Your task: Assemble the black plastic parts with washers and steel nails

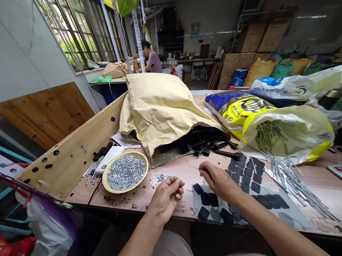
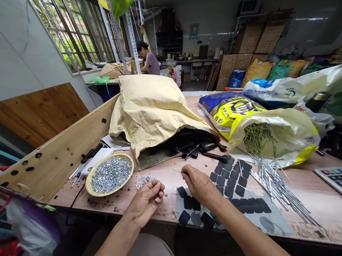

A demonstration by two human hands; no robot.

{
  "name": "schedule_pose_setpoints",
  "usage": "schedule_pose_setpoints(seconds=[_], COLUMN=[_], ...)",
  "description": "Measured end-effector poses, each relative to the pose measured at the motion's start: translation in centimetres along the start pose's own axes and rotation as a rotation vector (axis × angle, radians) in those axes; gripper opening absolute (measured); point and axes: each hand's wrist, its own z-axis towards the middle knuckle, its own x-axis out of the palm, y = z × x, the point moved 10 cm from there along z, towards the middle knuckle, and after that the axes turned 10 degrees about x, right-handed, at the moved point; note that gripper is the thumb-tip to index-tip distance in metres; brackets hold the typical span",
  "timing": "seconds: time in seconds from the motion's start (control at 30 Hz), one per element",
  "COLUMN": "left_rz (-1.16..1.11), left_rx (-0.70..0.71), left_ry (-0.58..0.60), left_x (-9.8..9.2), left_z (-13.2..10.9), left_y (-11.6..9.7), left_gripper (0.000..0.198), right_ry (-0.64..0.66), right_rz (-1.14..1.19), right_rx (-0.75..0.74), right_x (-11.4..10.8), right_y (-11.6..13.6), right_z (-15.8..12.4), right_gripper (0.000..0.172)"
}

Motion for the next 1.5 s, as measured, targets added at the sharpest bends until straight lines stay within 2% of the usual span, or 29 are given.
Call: schedule_pose_setpoints(seconds=[0.1,0.2,0.4,0.5,0.57,0.63,0.7,0.77,1.07,1.23,1.5], left_rz=[-0.023,0.003,0.08,0.148,0.201,0.246,0.271,0.282,0.301,0.398,0.483], left_rx=[-0.026,-0.031,-0.017,0.043,0.095,0.122,0.113,0.09,0.04,0.061,0.089], left_ry=[0.044,0.064,0.101,0.12,0.138,0.151,0.162,0.173,0.15,0.146,0.154], left_x=[1.5,2.6,3.8,4.2,4.7,4.9,5.1,5.0,4.6,4.4,4.5], left_z=[-0.4,-1.0,-1.9,-2.2,-2.4,-2.5,-2.7,-2.8,-2.8,-2.7,-3.0], left_y=[0.7,1.2,1.6,1.2,0.8,0.7,0.9,1.2,1.8,1.8,1.7], left_gripper=[0.025,0.026,0.03,0.03,0.028,0.025,0.024,0.024,0.028,0.025,0.019], right_ry=[0.064,0.081,-0.02,-0.045,-0.016,0.075,0.177,0.221,0.135,0.102,0.18], right_rz=[0.127,0.157,0.11,0.103,0.197,0.381,0.575,0.679,0.588,0.549,0.755], right_rx=[0.053,0.083,0.086,0.114,0.156,0.219,0.29,0.335,0.306,0.295,0.384], right_x=[-0.6,-0.5,-1.1,-1.8,-1.8,-1.2,-0.2,0.3,0.0,-0.1,1.3], right_y=[2.4,3.4,3.7,3.7,3.5,3.0,2.5,2.1,2.2,2.0,1.3], right_z=[-2.9,-5.1,-7.0,-7.6,-7.9,-8.2,-8.5,-8.8,-9.4,-9.4,-10.1], right_gripper=[0.02,0.02,0.024,0.024,0.023,0.023,0.026,0.028,0.023,0.02,0.032])
